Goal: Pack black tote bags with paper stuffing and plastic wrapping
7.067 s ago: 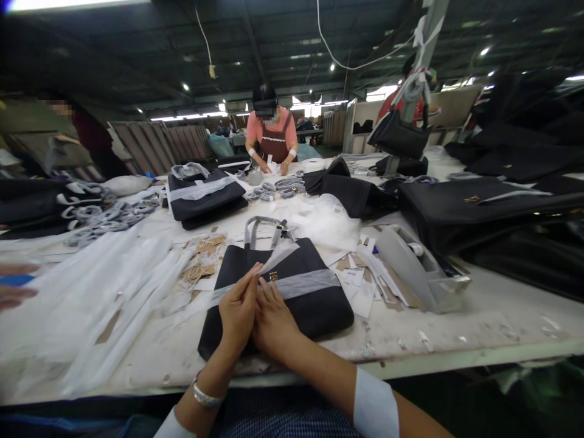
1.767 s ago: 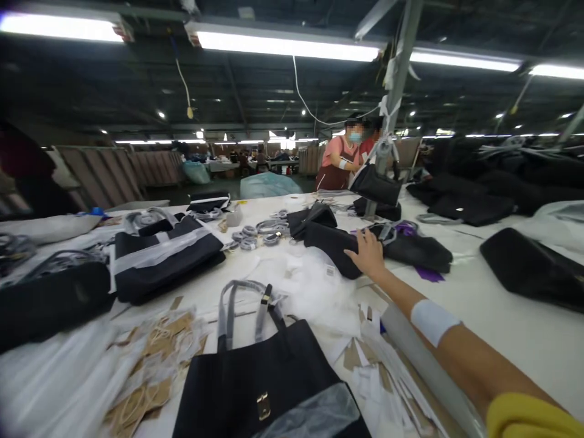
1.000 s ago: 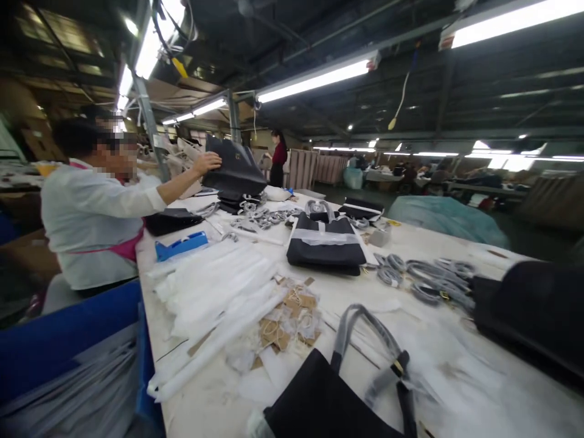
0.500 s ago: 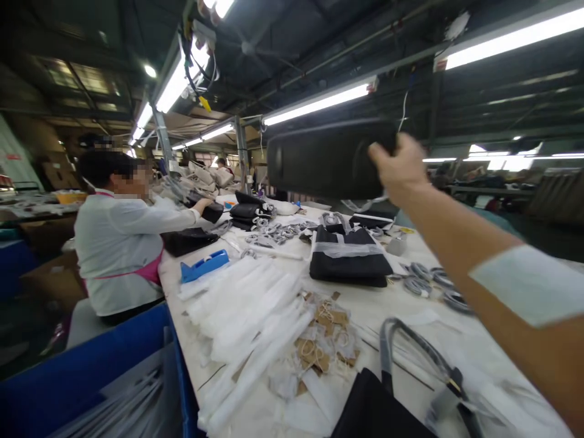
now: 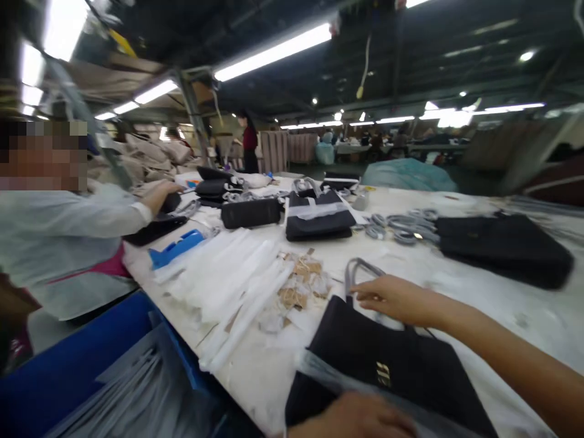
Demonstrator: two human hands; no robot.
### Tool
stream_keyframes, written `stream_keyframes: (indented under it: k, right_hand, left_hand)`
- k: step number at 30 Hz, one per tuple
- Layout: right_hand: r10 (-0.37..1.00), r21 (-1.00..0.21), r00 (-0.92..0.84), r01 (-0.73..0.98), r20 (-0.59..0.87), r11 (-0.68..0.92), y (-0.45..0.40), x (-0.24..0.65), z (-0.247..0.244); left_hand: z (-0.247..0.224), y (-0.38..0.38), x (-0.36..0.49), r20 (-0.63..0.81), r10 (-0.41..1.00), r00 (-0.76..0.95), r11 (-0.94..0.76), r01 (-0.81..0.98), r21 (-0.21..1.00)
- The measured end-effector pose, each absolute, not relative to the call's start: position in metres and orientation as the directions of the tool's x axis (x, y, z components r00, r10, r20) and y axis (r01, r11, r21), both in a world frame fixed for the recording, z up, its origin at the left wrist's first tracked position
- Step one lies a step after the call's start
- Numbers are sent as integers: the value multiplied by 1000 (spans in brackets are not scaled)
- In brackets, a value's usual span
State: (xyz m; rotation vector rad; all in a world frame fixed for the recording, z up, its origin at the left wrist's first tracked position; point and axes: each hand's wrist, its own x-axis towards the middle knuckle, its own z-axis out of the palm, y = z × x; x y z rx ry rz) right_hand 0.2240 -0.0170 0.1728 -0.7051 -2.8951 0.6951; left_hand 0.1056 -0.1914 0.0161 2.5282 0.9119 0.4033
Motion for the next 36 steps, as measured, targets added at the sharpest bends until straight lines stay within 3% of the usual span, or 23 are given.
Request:
stream_keyframes:
  k: [4, 11, 17, 25, 36]
  right_hand:
    - [625, -425, -771, 529, 120, 734, -72, 309, 130]
    - [673, -326, -637, 589, 377, 740, -186, 358, 52]
    - [829, -304, -432, 786, 354, 539, -203, 364, 33]
    - [892, -525, -244, 737, 380, 425, -203, 362, 29]
    - [853, -465, -247, 751, 460, 468, -209, 358, 43]
  left_hand:
    - [5, -194, 114, 300, 658, 691, -725, 473, 500]
    - [2, -198, 121, 357, 658, 663, -747, 515, 421]
    - [4, -201, 122, 342, 667, 662, -741, 542, 396]
    - [2, -203, 121, 374, 673, 639, -737, 535, 413]
    - [1, -202, 120, 406, 673, 618, -737, 509, 446]
